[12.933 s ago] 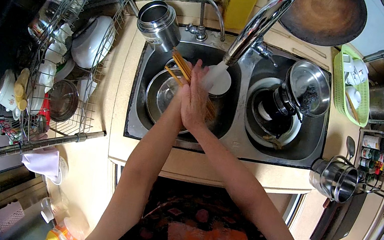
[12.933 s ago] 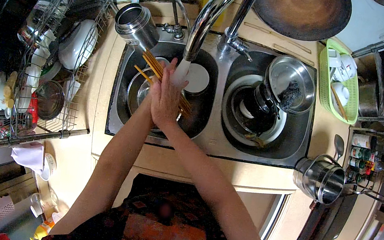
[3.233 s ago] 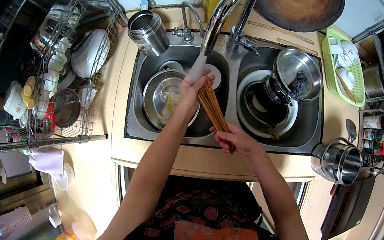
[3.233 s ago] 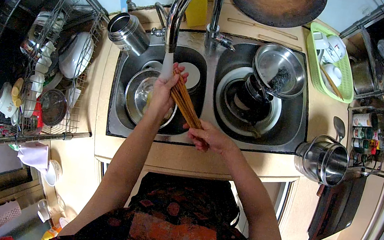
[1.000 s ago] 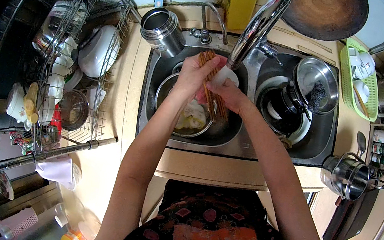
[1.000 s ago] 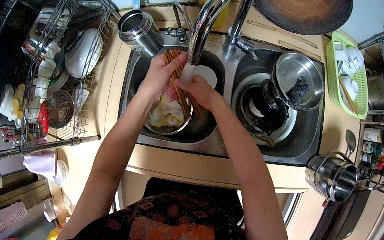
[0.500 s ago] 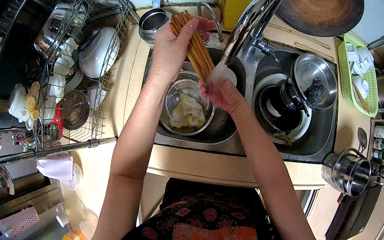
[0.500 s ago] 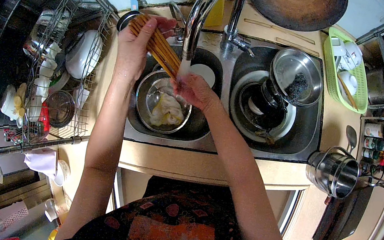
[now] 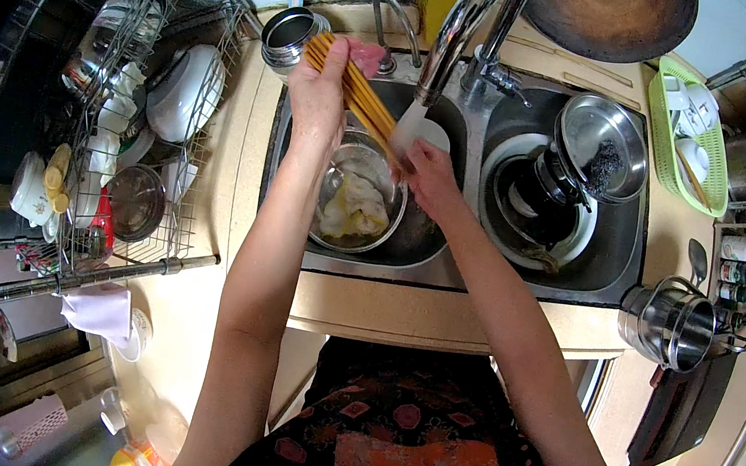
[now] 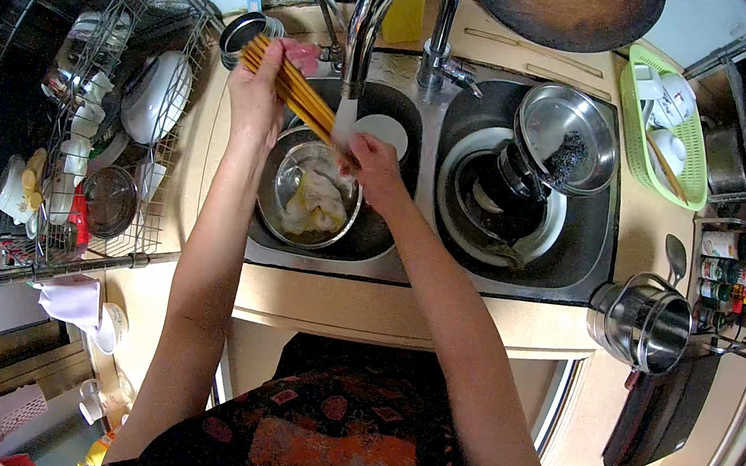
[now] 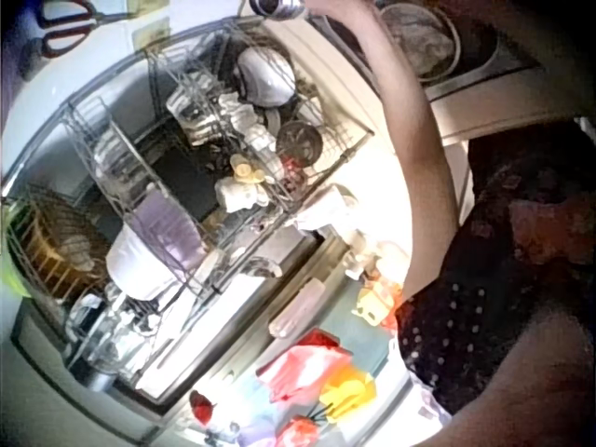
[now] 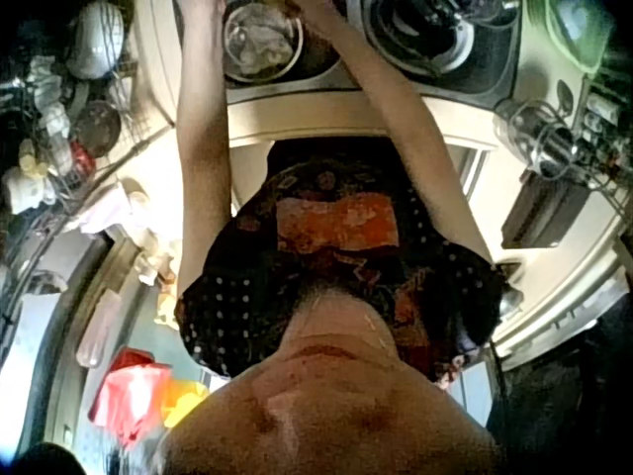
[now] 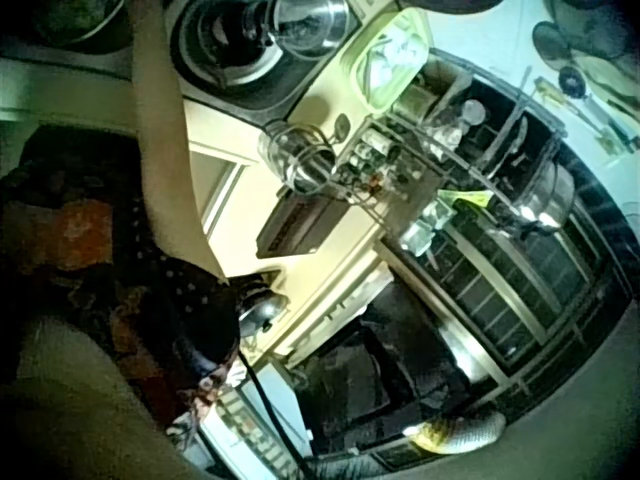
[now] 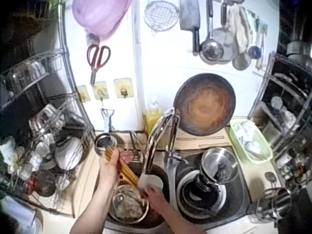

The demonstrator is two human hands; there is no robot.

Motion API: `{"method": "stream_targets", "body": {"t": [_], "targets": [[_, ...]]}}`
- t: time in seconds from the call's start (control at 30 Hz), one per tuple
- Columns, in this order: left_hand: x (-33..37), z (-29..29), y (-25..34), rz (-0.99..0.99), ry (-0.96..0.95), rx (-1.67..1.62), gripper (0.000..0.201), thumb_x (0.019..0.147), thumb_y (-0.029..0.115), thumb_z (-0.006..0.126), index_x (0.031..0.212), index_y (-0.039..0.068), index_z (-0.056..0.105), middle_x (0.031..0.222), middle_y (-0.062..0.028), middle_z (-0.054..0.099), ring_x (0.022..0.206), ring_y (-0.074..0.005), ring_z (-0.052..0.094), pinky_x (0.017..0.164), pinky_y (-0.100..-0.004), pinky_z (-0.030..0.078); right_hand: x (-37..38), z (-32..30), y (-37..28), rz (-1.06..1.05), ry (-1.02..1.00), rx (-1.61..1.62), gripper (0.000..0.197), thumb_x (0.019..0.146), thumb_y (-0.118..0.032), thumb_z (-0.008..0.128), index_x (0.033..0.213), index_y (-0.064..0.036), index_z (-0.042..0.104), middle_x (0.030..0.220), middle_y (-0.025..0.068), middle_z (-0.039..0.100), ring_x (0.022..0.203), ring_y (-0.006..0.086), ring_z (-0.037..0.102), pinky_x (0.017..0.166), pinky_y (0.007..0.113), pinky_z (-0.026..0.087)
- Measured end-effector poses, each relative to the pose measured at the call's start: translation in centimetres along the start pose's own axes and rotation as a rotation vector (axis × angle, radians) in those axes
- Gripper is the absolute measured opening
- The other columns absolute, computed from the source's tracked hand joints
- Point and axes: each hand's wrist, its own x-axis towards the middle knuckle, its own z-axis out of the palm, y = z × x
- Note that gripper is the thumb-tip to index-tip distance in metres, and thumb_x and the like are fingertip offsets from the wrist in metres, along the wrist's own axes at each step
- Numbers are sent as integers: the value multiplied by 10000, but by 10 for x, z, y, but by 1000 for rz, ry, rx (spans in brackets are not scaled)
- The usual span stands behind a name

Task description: The person washes various dishes and utensils including a pot, a metal bowl, a plate, and chopsticks in a kitchen sink using a sponge and soapy water, then places the items into a drying rack.

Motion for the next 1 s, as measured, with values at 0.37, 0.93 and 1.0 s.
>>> {"method": "stream_targets", "body": {"t": [0.37,0.93,1.0], "targets": [[13,14,19,28,78,-49,324,927,335,422,710,94,421,551,24,337,457,-94,305,455,-260,336,18,35,-20,-458,135,-1245,357,787,-295,619,858,41,522,591,110,541,575,312,542,554,360,431],[-14,-4,-76,-257,181,-86,143,885,186,503,865,59,441,668,-10,457,561,-101,445,518,-260,406,13,23,-12,-441,147,-1347,166,805,-126,554,885,-10,466,517,67,481,502,233,570,430,347,445],[-15,8,-101,-127,361,74,173,881,202,504,873,50,423,646,-13,432,546,-105,429,504,-265,395,1,18,-7,-488,284,-1505,144,817,-124,538,849,-18,446,570,102,514,604,307,593,502,393,477]]}}
